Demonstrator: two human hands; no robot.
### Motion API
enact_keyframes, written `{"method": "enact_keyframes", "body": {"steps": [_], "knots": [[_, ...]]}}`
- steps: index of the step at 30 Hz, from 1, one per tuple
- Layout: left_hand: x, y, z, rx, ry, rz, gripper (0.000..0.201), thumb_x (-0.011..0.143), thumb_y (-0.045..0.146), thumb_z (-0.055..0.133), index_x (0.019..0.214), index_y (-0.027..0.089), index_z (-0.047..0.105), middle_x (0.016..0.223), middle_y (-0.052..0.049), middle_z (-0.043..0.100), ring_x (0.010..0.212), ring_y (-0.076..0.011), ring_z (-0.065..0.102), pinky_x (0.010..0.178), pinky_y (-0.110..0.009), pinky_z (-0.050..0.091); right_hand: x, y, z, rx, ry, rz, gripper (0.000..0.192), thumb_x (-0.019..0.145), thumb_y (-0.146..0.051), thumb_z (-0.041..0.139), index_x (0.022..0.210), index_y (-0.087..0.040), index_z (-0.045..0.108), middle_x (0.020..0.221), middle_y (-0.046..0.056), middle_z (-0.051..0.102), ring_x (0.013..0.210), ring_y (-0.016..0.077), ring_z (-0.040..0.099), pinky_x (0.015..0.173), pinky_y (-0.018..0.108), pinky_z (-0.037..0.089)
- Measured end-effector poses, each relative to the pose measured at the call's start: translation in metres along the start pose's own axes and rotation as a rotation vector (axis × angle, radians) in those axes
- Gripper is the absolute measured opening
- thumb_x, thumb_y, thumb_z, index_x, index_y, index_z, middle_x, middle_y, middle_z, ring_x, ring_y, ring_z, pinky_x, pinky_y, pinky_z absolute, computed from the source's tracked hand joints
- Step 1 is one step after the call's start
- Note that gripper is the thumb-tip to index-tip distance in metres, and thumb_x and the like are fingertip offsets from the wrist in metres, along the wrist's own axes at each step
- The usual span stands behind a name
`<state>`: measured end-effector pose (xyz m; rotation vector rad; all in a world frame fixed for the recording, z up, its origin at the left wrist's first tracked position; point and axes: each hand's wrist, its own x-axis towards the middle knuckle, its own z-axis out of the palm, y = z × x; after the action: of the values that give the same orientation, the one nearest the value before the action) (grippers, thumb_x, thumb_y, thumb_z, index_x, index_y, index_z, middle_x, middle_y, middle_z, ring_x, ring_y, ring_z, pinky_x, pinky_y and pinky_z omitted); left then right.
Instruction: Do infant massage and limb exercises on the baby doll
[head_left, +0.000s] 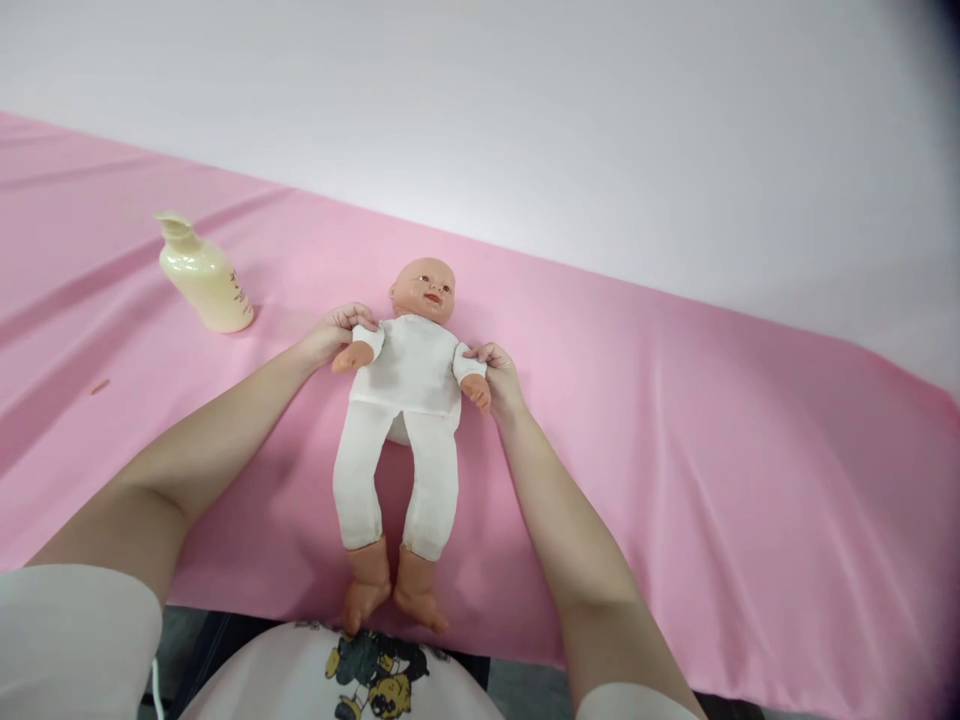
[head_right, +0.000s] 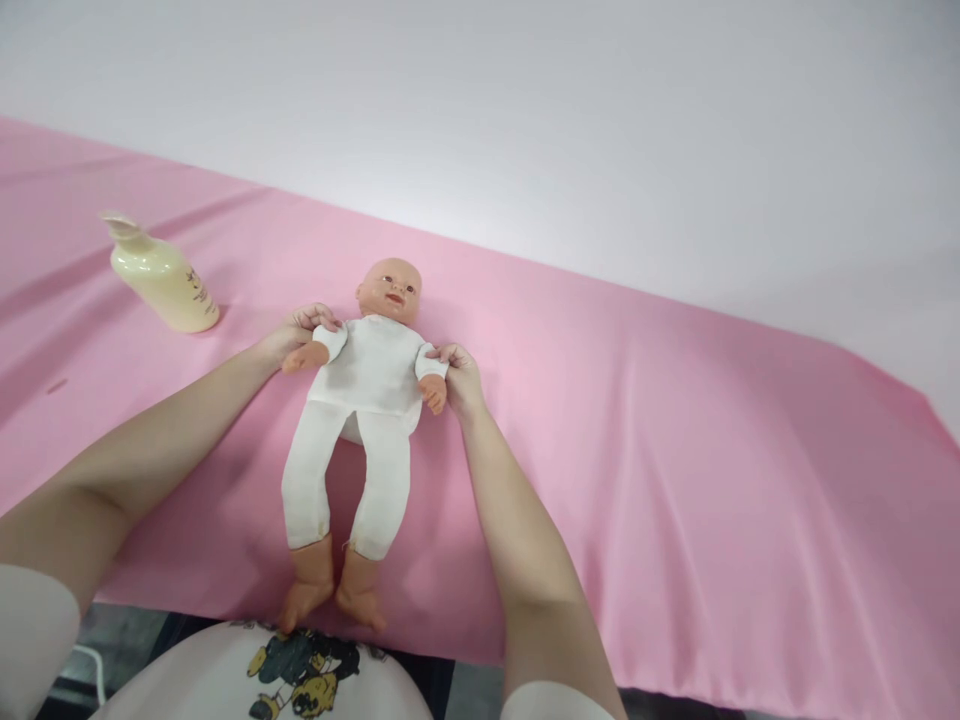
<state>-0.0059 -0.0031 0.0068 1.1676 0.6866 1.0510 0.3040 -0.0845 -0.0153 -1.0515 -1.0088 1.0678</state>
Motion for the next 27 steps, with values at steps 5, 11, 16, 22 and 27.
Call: {"method": "enact_keyframes", "body": {"steps": [5,11,16,22,27], "knots": [[0.002,-0.004,0.000,0.000,0.139,0.083,0.059,0.052,0.011,0.082,0.106,0.020,0.060,0.089,-0.002,0.076,0.076,-0.0194,0.071,0.075,-0.033,0.055,0.003,0.005,0.001,-0.014,-0.050,-0.043,0.028,0.067,-0.033,0.079,0.087,-0.026,0.061,0.104,0.003,0.077,0.104,0.0229,0.072,0.094,0.040,0.056],[-0.002,0.001,0.003,0.195,0.255,0.091,0.061,0.064,0.030,0.084,0.118,0.021,0.056,0.067,0.004,0.066,0.057,-0.0143,0.060,0.061,-0.027,0.047,0.000,0.004,-0.003,-0.396,0.015,-0.126,0.041,0.087,-0.048,0.061,0.120,-0.023,0.065,0.119,0.009,0.074,0.108,0.0266,0.070,0.099,0.047,0.055],[-0.005,-0.001,0.003,0.472,0.249,0.182,0.062,0.076,0.037,0.077,0.132,0.022,0.057,0.053,0.010,0.042,0.046,-0.0091,0.037,0.052,-0.024,0.031,-0.010,-0.004,0.002,-0.693,-0.020,-0.266,0.079,0.096,-0.050,0.049,0.163,-0.021,0.019,0.145,0.016,0.059,0.128,0.0313,0.060,0.109,0.053,0.049],[-0.007,-0.001,0.004,0.784,0.218,0.192,0.052,0.088,0.045,0.059,0.133,0.019,0.061,0.078,-0.001,0.066,0.066,-0.0150,0.054,0.070,-0.030,0.046,-0.009,-0.003,0.003,-0.902,-0.009,-0.200,0.070,0.097,-0.045,0.041,0.160,-0.016,0.030,0.119,0.017,0.070,0.100,0.0324,0.067,0.096,0.056,0.052],[-0.009,0.002,0.006,0.904,0.220,0.143,0.056,0.091,0.046,0.048,0.138,0.016,0.059,0.108,-0.009,0.073,0.090,-0.0224,0.065,0.090,-0.038,0.051,-0.008,-0.005,0.003,-0.875,0.023,-0.156,0.066,0.096,-0.048,0.043,0.154,-0.017,0.042,0.130,0.017,0.069,0.112,0.0332,0.067,0.105,0.054,0.049]]}}
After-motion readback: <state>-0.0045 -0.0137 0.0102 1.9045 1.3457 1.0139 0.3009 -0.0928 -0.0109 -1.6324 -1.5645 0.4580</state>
